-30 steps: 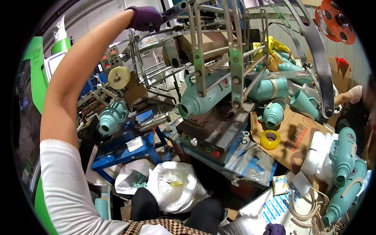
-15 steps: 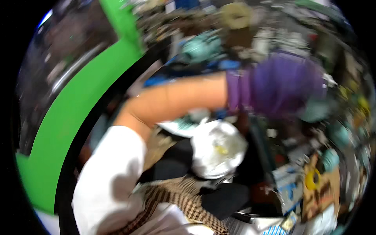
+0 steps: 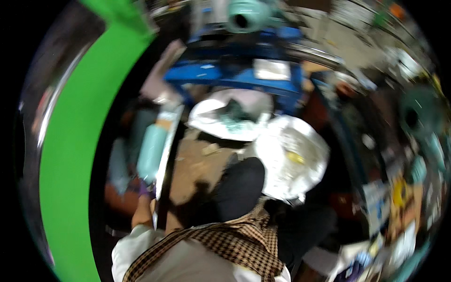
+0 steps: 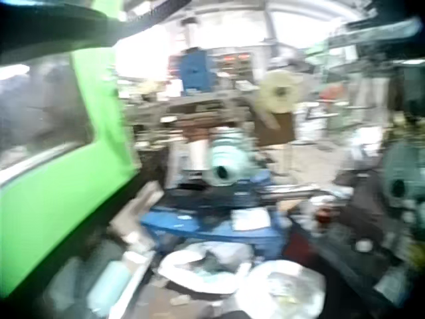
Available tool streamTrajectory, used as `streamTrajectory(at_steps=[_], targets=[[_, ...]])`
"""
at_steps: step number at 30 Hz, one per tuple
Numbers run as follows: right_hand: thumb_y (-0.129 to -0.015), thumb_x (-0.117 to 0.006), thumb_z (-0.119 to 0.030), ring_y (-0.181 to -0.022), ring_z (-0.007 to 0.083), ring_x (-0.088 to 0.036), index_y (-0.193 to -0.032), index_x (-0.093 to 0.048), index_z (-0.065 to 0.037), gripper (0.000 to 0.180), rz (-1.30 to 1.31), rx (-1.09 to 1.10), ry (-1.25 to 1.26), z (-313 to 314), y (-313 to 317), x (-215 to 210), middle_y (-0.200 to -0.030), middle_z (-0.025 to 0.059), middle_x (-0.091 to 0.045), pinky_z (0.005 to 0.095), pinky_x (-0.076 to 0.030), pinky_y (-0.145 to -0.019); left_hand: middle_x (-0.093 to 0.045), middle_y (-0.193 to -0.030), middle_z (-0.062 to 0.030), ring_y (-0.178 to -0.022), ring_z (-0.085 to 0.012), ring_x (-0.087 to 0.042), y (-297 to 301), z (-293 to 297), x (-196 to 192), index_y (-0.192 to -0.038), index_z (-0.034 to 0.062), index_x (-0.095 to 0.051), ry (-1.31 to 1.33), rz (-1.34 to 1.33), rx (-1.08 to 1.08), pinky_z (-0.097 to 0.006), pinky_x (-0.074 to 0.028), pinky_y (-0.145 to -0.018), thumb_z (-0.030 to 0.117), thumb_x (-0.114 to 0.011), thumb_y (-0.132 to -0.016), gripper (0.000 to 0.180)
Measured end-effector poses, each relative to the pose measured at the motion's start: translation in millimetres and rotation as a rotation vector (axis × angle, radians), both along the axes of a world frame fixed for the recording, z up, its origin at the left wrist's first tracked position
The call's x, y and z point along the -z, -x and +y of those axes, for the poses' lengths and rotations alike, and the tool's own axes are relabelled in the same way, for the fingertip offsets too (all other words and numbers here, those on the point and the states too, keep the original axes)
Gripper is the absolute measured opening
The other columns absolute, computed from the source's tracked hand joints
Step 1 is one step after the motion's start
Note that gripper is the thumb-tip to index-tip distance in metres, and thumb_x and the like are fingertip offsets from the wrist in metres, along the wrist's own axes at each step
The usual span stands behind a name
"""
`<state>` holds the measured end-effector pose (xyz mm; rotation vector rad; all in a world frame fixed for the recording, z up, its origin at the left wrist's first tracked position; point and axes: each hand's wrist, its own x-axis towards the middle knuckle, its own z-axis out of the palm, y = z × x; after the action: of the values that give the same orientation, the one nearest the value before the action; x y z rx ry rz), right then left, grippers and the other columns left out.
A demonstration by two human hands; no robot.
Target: The person assembles light-blue plastic containers by inserting a green ring into the neck, attaching a beige handle, and placing a white cap on top. They repeat this sequence for multiple units, retrieving parts from nearby bags and placing finished containers aside.
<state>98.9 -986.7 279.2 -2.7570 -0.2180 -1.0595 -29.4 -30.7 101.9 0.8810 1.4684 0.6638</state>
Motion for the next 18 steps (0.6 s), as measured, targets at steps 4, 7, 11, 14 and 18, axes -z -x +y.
streamTrajectory(at_steps=[4,7,11,14,18], targets=[[-0.070,-0.068,-0.008,-0.082,0.0297,-0.064,-0.115,-0.068,-0.015,0.046,0.289,-0.667,0.180,143,-94,-79,-0.100,0.0120,-0.066,0.0394,-0.047,-0.064,-0.058,-0.134,-0.0114,-0.109,-0.0304,-0.060,38,33,29,-0.138,0.0124,-0.053,0.394,-0.402,0.004,-0.041,-0.057,-0.084,0.065,-0.051,-0.091,0.070],[-0.073,-0.071,-0.024,-0.084,0.0264,-0.067,-0.127,-0.065,-0.018,0.054,0.222,-0.906,0.247,203,-120,-67,-0.104,0.0077,-0.066,0.0394,-0.050,-0.065,-0.062,-0.128,-0.0133,-0.097,-0.0288,-0.063,-4,32,37,-0.132,0.0087,-0.058,0.098,-0.206,-0.058,-0.039,-0.055,-0.074,0.067,-0.053,-0.091,0.071],[-0.078,-0.072,-0.020,-0.090,0.0272,-0.066,-0.132,-0.062,-0.020,0.055,0.271,-1.081,0.032,289,-141,-55,-0.107,0.0066,-0.066,0.0392,-0.052,-0.074,-0.066,-0.080,-0.0130,-0.070,-0.0228,-0.059,-61,-33,-46,-0.084,-0.0053,-0.066,-0.776,0.445,0.107,-0.039,-0.048,-0.064,0.040,-0.068,-0.096,0.047],[-0.089,-0.069,-0.016,-0.083,0.0286,-0.066,-0.135,-0.060,-0.013,0.047,0.315,-1.138,-0.368,369,-150,-60,-0.102,0.0099,-0.066,0.0379,-0.054,-0.072,-0.059,-0.122,-0.0209,-0.110,-0.0404,-0.057,-90,-144,-218,-0.098,-0.0007,-0.057,-2.012,0.257,0.545,-0.051,-0.048,-0.092,0.012,-0.077,-0.086,0.027],[-0.094,-0.068,-0.024,-0.087,0.0283,-0.066,-0.148,-0.046,-0.007,0.060,0.855,-1.156,-0.662,475,-125,-100,-0.114,0.0184,-0.066,0.0362,-0.054,-0.078,-0.063,-0.122,-0.0164,-0.109,-0.0425,-0.059,-110,-258,-315,-0.092,0.0071,-0.051,-1.929,0.048,1.197,-0.054,-0.045,-0.093,0.024,-0.069,-0.088,0.024]])
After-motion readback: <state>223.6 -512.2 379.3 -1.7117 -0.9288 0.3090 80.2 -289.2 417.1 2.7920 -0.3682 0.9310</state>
